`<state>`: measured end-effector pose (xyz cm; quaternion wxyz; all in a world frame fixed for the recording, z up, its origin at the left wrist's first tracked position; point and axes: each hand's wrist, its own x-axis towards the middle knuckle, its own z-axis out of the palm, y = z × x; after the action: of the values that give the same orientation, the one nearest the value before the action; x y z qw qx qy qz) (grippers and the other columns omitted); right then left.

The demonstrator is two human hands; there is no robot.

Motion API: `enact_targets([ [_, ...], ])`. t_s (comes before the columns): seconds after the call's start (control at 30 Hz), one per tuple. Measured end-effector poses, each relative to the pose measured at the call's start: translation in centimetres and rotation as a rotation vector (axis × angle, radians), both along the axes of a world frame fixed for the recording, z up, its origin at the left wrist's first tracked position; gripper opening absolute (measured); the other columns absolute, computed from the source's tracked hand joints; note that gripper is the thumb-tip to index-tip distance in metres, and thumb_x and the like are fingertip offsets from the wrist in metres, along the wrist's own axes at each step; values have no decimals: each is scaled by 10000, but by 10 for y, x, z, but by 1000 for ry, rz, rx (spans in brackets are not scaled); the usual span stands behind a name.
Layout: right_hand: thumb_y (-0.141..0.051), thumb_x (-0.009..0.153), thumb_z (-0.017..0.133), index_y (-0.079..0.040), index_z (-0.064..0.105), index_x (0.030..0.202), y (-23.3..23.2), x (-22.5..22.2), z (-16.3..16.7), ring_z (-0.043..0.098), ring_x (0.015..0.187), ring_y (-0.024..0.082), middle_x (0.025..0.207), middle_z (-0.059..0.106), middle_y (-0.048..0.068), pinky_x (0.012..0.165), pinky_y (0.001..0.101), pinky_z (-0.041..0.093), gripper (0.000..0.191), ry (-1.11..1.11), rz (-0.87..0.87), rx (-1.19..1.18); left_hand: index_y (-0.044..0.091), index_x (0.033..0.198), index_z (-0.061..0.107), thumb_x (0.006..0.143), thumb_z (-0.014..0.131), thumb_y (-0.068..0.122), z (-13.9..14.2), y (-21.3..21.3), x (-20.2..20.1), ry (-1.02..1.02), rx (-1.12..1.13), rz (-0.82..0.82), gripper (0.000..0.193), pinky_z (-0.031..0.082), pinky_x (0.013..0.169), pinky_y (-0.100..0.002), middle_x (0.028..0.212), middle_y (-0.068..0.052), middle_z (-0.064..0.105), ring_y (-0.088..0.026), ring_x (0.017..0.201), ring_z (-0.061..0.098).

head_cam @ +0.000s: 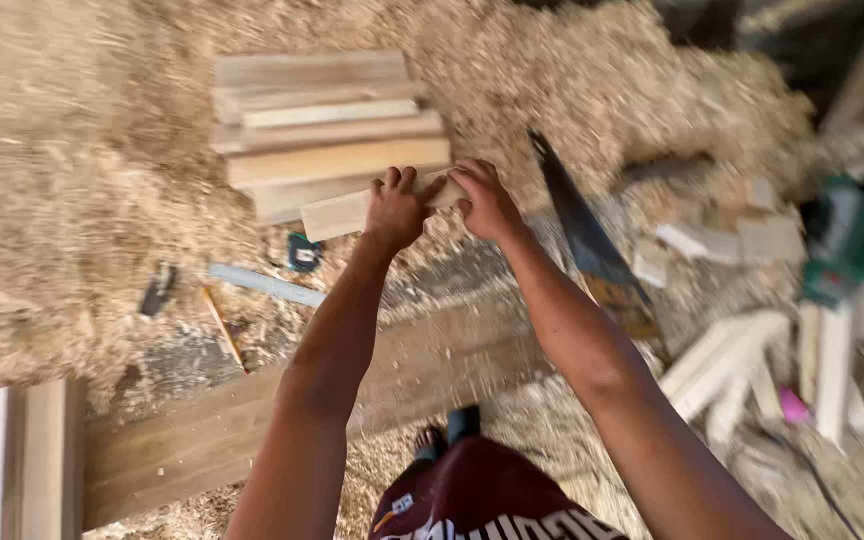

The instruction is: The person measures and marks several small wooden planks with a square and pencil, then uses a hand saw to cut each plank along the marked lines. The cut pieces are stacked on the workbench.

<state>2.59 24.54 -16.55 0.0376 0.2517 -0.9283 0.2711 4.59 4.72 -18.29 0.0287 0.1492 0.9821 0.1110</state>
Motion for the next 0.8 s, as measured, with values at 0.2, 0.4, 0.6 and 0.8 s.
enact_targets([
  [0.2, 101, 821, 700, -37, 616, 1362, 61, 73, -28, 433, 1439, 352, 1532, 481, 165, 1150, 429, 451, 565, 45, -127, 20, 454, 1526, 424, 974, 632, 408, -29, 71, 49, -23, -12, -156, 591, 251, 1165, -712, 1558, -150, 387, -396, 1441, 320],
  [0.4, 113, 762, 687, -61, 619, 1365, 106, 141, -52, 467, 1417, 360, 1527, 499, 144, 1133, 418, 462, 631, -54, -220, 38, 439, 1503, 415, 956, 648, 384, -56, 120, 106, -50, 83, -206, 597, 242, 1106, -715, 1573, -184, 317, -466, 1414, 272],
  [0.6, 59, 797, 691, -53, 604, 1373, 144, 190, -66, 469, 1412, 356, 1527, 472, 159, 1150, 419, 442, 593, -104, -307, 25, 430, 1531, 445, 941, 696, 314, -70, 158, 151, -137, 99, -223, 652, 312, 1150, -679, 1555, -138, 415, -382, 1457, 348],
  [0.8, 43, 828, 700, -22, 606, 1350, 181, 208, -76, 423, 1460, 338, 1550, 448, 142, 1175, 419, 422, 535, -97, -283, 109, 436, 1501, 484, 900, 729, 319, -89, 199, 171, -23, 192, -191, 660, 306, 1109, -676, 1540, -171, 408, -411, 1416, 337],
])
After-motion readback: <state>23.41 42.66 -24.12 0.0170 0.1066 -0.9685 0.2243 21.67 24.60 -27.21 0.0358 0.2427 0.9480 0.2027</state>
